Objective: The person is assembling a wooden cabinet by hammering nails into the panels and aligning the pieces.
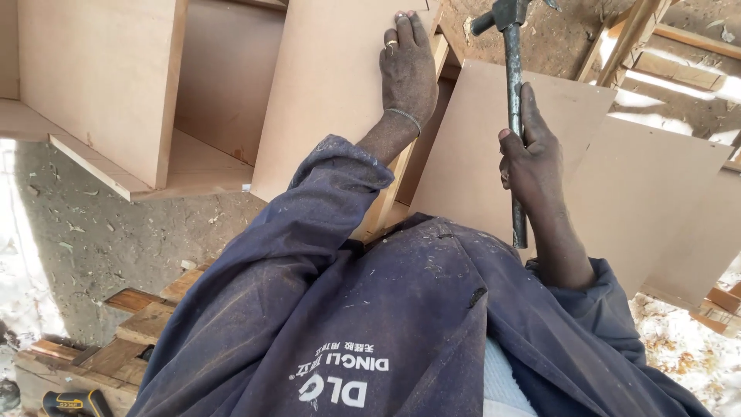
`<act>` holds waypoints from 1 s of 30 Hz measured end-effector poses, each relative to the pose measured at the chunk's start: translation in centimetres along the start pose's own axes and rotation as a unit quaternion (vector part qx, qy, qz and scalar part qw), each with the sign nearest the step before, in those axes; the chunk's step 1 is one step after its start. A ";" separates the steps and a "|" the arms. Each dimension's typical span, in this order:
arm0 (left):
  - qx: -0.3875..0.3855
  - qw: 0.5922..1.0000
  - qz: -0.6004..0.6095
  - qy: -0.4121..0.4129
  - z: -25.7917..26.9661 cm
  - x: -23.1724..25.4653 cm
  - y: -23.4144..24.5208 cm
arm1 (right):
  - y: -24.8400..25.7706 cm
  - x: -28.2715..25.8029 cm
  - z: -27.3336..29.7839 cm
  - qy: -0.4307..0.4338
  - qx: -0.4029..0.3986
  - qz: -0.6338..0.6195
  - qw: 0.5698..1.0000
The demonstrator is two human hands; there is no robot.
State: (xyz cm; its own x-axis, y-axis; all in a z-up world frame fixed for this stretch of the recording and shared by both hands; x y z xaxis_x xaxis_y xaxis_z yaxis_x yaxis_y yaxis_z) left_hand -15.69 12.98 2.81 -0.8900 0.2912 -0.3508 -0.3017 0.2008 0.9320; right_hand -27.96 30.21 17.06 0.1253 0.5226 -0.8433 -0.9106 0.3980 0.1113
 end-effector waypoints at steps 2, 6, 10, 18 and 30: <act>-0.008 0.994 0.111 -0.011 0.4 -0.1 1.6 | 0.1 0.3 -0.6 0.003 -0.001 -0.015 1.000; 0.036 0.900 0.435 0.009 0.2 -2.5 2.7 | 0.1 -0.7 -0.4 -0.003 0.006 -0.050 0.999; 0.178 0.900 0.388 0.085 -4.4 -12.4 -8.1 | 1.5 -0.3 0.2 -0.013 0.027 -0.037 0.999; -0.274 0.845 0.399 0.229 -7.1 -21.6 -13.1 | 2.7 1.9 -0.5 -0.002 0.001 -0.038 0.999; -0.238 0.790 0.547 0.141 -6.9 -21.5 -12.4 | -0.7 2.5 -1.5 -0.050 -0.039 -0.155 0.986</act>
State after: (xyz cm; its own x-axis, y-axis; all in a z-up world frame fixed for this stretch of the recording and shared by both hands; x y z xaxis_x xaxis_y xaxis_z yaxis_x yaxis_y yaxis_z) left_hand 4.80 -2.23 -0.61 -0.7281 -0.1866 0.6596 0.6660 -0.4203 0.6163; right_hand -27.66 30.09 14.11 0.4368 0.4584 -0.7740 -0.8498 0.4926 -0.1878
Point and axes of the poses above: each hand's wrist, its own z-axis away from the middle knuckle, its own y-axis out of the back of the hand, x = y × z, the point moved 3 cm from there along -z, towards the middle knuckle, and after that the axes turned 13 degrees about -z, right-handed, at the moved point
